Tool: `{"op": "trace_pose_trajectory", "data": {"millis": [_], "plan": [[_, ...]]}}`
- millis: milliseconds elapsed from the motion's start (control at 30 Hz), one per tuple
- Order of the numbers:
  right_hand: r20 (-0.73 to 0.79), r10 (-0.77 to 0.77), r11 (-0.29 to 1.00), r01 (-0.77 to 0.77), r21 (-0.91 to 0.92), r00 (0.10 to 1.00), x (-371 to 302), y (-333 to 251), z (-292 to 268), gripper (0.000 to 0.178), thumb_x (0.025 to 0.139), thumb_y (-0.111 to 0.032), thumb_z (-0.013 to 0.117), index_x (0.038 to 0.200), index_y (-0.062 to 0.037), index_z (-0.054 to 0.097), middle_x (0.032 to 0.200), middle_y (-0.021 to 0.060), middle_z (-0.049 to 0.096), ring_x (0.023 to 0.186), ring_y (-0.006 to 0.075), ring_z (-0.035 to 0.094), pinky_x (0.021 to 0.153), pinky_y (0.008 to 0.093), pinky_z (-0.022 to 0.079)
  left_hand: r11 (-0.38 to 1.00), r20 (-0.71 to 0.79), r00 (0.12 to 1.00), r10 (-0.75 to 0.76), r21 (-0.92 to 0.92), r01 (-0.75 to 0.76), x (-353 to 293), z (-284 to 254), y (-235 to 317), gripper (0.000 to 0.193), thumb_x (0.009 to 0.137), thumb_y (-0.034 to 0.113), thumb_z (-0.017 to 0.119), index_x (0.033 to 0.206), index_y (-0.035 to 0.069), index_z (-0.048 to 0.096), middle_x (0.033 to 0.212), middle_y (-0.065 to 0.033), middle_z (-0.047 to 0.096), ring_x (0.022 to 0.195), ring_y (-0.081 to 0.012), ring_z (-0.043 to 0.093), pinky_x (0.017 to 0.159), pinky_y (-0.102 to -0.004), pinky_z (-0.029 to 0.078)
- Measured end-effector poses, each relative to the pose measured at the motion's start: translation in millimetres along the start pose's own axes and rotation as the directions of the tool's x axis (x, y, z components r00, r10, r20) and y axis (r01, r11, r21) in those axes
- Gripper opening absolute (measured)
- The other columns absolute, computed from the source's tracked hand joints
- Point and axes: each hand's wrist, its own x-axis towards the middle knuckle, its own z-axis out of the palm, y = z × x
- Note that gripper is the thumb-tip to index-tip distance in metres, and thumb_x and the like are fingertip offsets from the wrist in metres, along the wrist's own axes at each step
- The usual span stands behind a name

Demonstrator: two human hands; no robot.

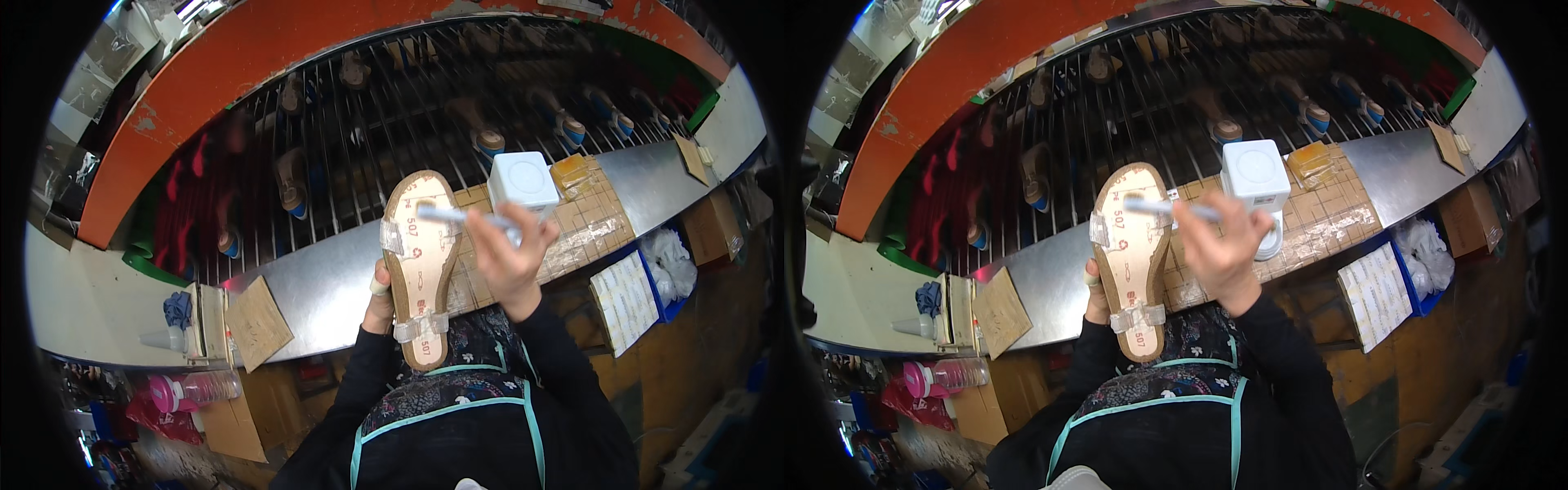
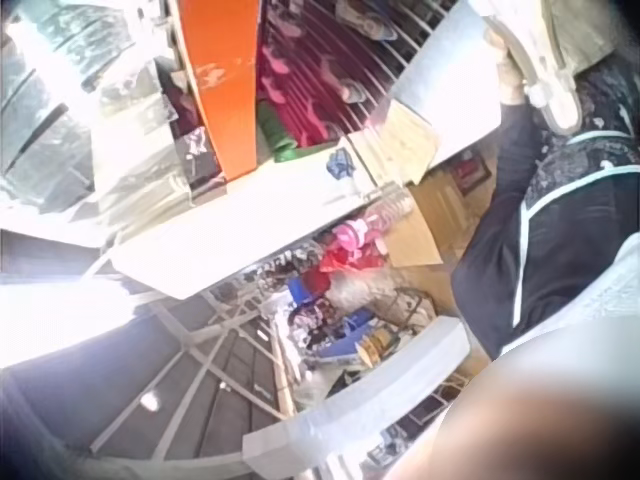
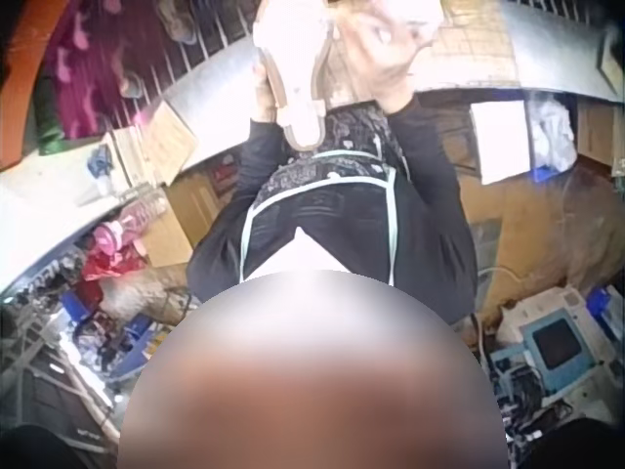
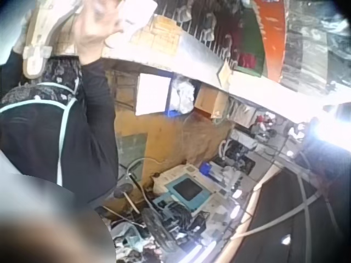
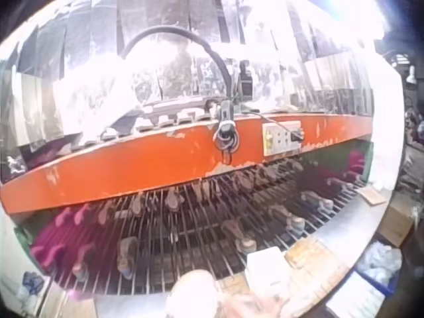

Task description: The person repeatedly applies a white adhesive to the sole of a blue and beige sandal using a small brush. They dip the brush into a white container, spread the adhesive across the sole, and place the sandal on a metal rack. The person repeats this process for multiple sandals.

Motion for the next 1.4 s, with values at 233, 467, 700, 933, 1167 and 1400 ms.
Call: {"op": "trace_pose_trajectory", "data": {"millis": [233,467,700,933,1167,1400], "plan": [[0.418,0.297,0.787,-0.468,0.402,0.858,-57.4,-3.8,-51.0,0.021,0.074,-0.01,0.079,0.095,-0.0079,0.075,0.093,0.0025,0.059,0.074,0.0117,0.055,0.074,0.0313,0.035,0.994,-0.268,0.963,0.0,-0.103,-0.028,15.1,-13.4,-14.7,0.102,0.075,0.079,0.055,0.14,0.003,0.039,0.127,-0.0228,0.054,0.108,-0.031,0.061,0.086,-0.0428,0.055],[0.497,0.7,0.288,-0.84,0.46,0.512,-88.3,36.4,-78.5,0.011,0.083,0.001,0.07,0.094,0.0038,0.069,0.094,0.0053,0.055,0.084,0.0106,0.054,0.071,0.0223,0.046,0.772,-0.059,0.958,-0.279,-0.607,0.187,71.2,-47.6,-12.7,0.091,0.074,0.087,0.042,0.137,0.021,0.048,0.127,-0.0218,0.055,0.106,-0.0456,0.057,0.078,-0.0664,0.048],[0.443,0.755,0.184,-0.805,0.564,0.483,-93.1,57.0,-91.0,0.009,0.086,0.002,0.067,0.095,0.0044,0.067,0.097,0.0038,0.055,0.079,0.0082,0.053,0.069,0.0204,0.045,0.743,-0.305,0.862,-0.404,-0.659,0.114,160.9,-117.2,5.6,0.095,0.075,0.088,0.037,0.123,0.008,0.054,0.106,-0.0198,0.058,0.089,-0.0369,0.056,0.077,-0.0487,0.05],[0.4,0.743,0.235,-0.768,0.595,0.537,-51.6,89.3,-76.3,0.011,0.09,-0.005,0.064,0.095,0.0045,0.066,0.083,0.0008,0.053,0.073,0.0068,0.049,0.064,0.0211,0.039,0.71,-0.574,0.78,-0.247,-0.655,-0.257,205.9,-162.8,-18.4,0.071,0.089,0.075,0.032,0.112,0.012,0.057,0.101,-0.0083,0.06,0.087,-0.0275,0.058,0.066,-0.0355,0.053],[0.663,0.458,0.543,-0.777,0.319,0.592,41.4,179.3,24.5,0.042,0.101,-0.042,0.047,0.084,-0.0048,0.056,0.068,-0.002,0.05,0.058,0.0054,0.039,0.053,0.023,0.03,0.711,-0.7,0.658,-0.279,-0.611,-0.349,211.2,-137.7,-22.3,0.07,0.091,0.067,0.038,0.133,0.012,0.044,0.133,-0.0135,0.046,0.112,-0.0383,0.052,0.1,-0.0472,0.044],[0.942,0.321,0.819,-0.527,-0.225,0.097,68.5,248.8,170.6,0.066,0.075,-0.056,0.074,0.1,0.0046,0.063,0.093,0.0196,0.068,0.09,0.0328,0.066,0.078,0.0362,0.049,0.873,-0.229,0.961,-0.156,-0.487,0.026,97.7,-46.3,-27.2,0.069,0.097,0.06,0.038,0.151,0.02,0.027,0.141,-0.0244,0.045,0.123,-0.0379,0.053,0.095,-0.0468,0.047]]}}
